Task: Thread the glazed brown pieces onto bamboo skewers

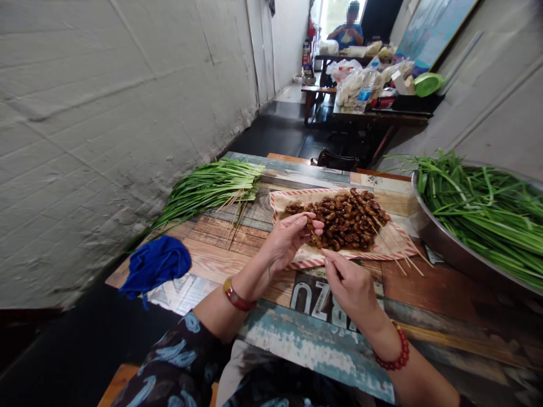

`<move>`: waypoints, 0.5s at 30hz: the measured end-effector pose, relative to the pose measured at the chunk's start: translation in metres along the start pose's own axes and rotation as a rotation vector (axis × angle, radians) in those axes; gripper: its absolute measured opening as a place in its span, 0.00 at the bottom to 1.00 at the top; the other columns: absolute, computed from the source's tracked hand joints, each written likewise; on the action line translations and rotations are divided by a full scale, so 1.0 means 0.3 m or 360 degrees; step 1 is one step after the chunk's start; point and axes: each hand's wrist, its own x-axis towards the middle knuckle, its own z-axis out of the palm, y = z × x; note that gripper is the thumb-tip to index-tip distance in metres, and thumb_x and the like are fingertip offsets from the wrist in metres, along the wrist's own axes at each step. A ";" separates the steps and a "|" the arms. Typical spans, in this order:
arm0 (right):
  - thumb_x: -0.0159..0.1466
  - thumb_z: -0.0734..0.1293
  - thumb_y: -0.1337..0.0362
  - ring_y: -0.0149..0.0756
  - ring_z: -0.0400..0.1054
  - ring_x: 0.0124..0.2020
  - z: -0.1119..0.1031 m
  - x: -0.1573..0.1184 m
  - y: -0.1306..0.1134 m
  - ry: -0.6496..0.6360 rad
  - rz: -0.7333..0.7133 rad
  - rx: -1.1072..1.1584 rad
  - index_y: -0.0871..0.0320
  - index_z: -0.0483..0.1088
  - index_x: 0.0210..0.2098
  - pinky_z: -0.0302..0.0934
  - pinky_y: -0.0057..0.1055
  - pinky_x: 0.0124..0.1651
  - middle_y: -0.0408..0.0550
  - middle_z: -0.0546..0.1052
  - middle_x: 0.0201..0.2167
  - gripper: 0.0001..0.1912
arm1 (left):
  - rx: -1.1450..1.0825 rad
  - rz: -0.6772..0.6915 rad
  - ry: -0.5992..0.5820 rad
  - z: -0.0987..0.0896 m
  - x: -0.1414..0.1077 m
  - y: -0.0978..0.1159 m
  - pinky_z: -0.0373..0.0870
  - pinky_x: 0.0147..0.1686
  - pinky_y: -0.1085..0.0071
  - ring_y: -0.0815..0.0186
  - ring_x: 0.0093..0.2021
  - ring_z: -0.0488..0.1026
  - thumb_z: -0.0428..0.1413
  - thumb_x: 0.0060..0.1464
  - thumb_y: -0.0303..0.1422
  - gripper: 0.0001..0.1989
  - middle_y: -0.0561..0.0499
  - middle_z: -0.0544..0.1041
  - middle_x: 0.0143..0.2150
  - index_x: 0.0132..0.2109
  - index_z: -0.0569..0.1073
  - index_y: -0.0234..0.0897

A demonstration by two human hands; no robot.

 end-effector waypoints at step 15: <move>0.68 0.57 0.70 0.38 0.78 0.38 0.002 0.022 -0.015 -0.0087 0.0106 0.0024 0.60 0.75 0.47 0.72 0.31 0.43 0.53 0.82 0.40 0.16 | 0.0029 0.0076 0.0022 0.002 0.008 0.021 0.70 0.46 0.64 0.63 0.38 0.78 0.64 0.50 0.36 0.21 0.44 0.81 0.39 0.50 0.73 0.33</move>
